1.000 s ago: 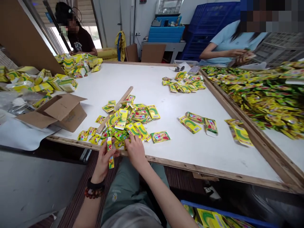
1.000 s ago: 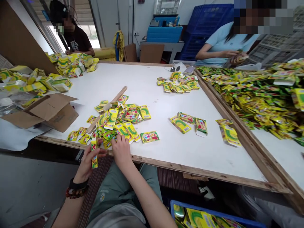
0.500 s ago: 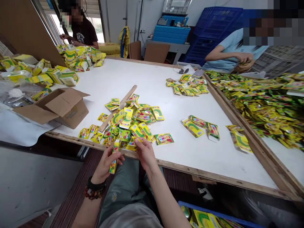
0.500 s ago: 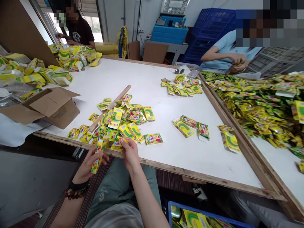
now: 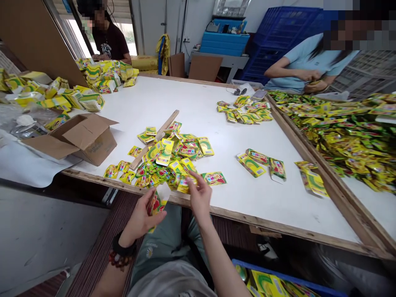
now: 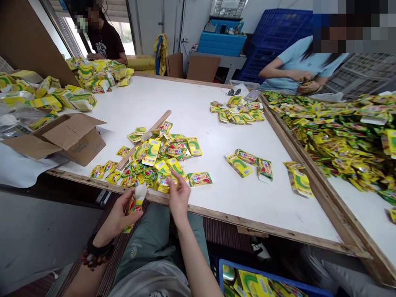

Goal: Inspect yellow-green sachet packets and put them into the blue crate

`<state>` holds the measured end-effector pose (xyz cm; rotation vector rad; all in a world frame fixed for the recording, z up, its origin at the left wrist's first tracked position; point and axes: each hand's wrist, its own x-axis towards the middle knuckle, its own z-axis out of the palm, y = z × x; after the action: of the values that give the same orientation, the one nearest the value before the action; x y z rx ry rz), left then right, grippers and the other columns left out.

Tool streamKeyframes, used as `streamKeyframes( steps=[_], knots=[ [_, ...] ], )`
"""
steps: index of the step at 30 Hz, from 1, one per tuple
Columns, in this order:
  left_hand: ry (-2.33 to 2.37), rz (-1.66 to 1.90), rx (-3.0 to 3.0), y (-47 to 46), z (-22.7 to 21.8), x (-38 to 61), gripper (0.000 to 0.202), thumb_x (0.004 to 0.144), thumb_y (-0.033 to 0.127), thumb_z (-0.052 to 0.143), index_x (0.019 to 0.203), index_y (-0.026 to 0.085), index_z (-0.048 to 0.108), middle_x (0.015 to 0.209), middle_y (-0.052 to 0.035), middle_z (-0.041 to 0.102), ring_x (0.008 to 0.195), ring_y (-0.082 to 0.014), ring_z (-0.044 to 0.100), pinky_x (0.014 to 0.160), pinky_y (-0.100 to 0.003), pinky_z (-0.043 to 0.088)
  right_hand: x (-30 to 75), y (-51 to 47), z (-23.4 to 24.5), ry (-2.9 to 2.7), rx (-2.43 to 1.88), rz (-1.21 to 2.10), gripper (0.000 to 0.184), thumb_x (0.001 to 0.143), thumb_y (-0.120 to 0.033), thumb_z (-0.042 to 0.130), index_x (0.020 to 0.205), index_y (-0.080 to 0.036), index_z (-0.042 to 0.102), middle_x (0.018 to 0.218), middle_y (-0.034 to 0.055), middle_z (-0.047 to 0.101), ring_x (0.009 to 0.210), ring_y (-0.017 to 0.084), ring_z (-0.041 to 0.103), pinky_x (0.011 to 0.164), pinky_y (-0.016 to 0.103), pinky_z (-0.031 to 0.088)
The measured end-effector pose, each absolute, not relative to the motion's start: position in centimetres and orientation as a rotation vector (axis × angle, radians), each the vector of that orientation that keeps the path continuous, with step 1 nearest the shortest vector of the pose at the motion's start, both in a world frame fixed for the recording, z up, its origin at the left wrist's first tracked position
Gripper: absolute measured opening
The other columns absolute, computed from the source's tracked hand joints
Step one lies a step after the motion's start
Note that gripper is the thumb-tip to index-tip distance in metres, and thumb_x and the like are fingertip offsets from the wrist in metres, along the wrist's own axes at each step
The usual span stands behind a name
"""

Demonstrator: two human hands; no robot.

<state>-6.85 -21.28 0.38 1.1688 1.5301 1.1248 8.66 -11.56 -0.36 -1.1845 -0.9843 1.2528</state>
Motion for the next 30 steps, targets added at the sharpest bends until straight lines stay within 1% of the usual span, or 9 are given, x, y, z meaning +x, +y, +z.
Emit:
streamKeyframes(
  steps=[2, 4, 8, 10, 12, 18, 22, 26, 30],
  knots=[
    [1.743, 1.084, 1.401, -20.4, 0.3, -6.3, 0.058, 0.067, 0.028, 0.073, 0.121, 0.018, 0.055, 0.109, -0.0089, 0.067, 0.093, -0.0233, 0.064, 0.083, -0.037, 0.053, 10.0, -11.9, 1.3, -1.012, -1.193, 1.077, 0.028, 0.073, -0.041, 0.070, 0.089, -0.018, 0.069, 0.087, 0.0065, 0.071, 0.079, 0.019, 0.062, 0.071, 0.033, 0.051],
    [1.821, 1.028, 1.601, -19.7, 0.4, -5.6, 0.057, 0.067, 0.025, 0.073, 0.121, 0.020, 0.056, 0.112, -0.0083, 0.067, 0.099, -0.0252, 0.063, 0.089, -0.040, 0.050, 10.8, -12.5, 2.8, -1.080, -1.144, 0.984, 0.021, 0.078, -0.037, 0.068, 0.088, -0.019, 0.069, 0.084, 0.0055, 0.070, 0.077, 0.018, 0.062, 0.069, 0.031, 0.050],
    [1.727, 1.034, 1.760, -19.0, 1.0, -4.5, 0.060, 0.068, 0.023, 0.072, 0.125, 0.023, 0.052, 0.117, -0.0072, 0.066, 0.103, -0.0239, 0.063, 0.090, -0.037, 0.051, 11.0, -13.4, 3.7, -1.368, -0.976, 0.800, 0.010, 0.088, -0.027, 0.057, 0.088, -0.023, 0.067, 0.086, 0.0040, 0.068, 0.085, 0.019, 0.062, 0.077, 0.032, 0.049],
    [1.715, 1.038, 1.769, -18.9, 1.3, -4.1, 0.061, 0.069, 0.023, 0.071, 0.126, 0.024, 0.051, 0.116, -0.0062, 0.066, 0.102, -0.0230, 0.064, 0.088, -0.035, 0.052, 11.0, -13.4, 3.2, -1.507, -0.905, 0.737, 0.013, 0.091, -0.022, 0.052, 0.091, -0.024, 0.065, 0.088, 0.0039, 0.067, 0.088, 0.019, 0.062, 0.079, 0.033, 0.049],
    [1.747, 1.039, 1.771, -18.9, 1.4, -3.9, 0.061, 0.068, 0.022, 0.071, 0.125, 0.023, 0.051, 0.114, -0.0063, 0.067, 0.100, -0.0234, 0.065, 0.086, -0.035, 0.053, 11.4, -13.2, 2.8, -1.637, -0.877, 0.741, 0.016, 0.093, -0.019, 0.048, 0.094, -0.023, 0.063, 0.090, 0.0041, 0.066, 0.087, 0.018, 0.062, 0.077, 0.032, 0.049],
    [1.848, 0.990, 1.845, -19.2, 1.1, -3.2, 0.057, 0.068, 0.019, 0.067, 0.123, 0.023, 0.052, 0.113, -0.0064, 0.068, 0.099, -0.0245, 0.067, 0.083, -0.034, 0.053, 12.7, -12.4, 3.8, -1.968, -0.966, 0.921, 0.016, 0.093, -0.019, 0.045, 0.093, -0.022, 0.061, 0.089, 0.0039, 0.066, 0.085, 0.018, 0.062, 0.074, 0.029, 0.049],
    [1.772, 0.972, 1.929, -19.1, 0.9, -2.9, 0.060, 0.068, 0.015, 0.064, 0.125, 0.024, 0.051, 0.112, -0.0062, 0.067, 0.099, -0.0242, 0.066, 0.083, -0.035, 0.053, 12.2, -12.6, 4.5, -2.185, -1.110, 0.687, 0.021, 0.092, -0.012, 0.042, 0.095, -0.020, 0.062, 0.092, 0.0068, 0.061, 0.084, 0.020, 0.061, 0.073, 0.031, 0.049],
    [1.659, 1.032, 1.853, -18.6, 0.2, -3.1, 0.058, 0.065, 0.015, 0.064, 0.121, 0.021, 0.052, 0.109, -0.0077, 0.067, 0.098, -0.0244, 0.066, 0.085, -0.037, 0.053, 11.1, -13.5, 4.0, -2.368, -1.045, 0.343, 0.027, 0.091, -0.010, 0.042, 0.109, -0.018, 0.062, 0.093, 0.0092, 0.061, 0.086, 0.023, 0.059, 0.076, 0.033, 0.049],
    [1.693, 1.230, 1.761, -18.6, -1.3, -2.7, 0.056, 0.064, 0.017, 0.065, 0.119, 0.019, 0.054, 0.113, -0.0089, 0.067, 0.103, -0.0248, 0.065, 0.089, -0.038, 0.053, 10.4, -14.2, 3.0, -2.224, -0.960, 0.317, 0.033, 0.095, -0.015, 0.043, 0.125, -0.020, 0.054, 0.096, 0.0084, 0.065, 0.089, 0.021, 0.059, 0.079, 0.033, 0.048]
  ],
)
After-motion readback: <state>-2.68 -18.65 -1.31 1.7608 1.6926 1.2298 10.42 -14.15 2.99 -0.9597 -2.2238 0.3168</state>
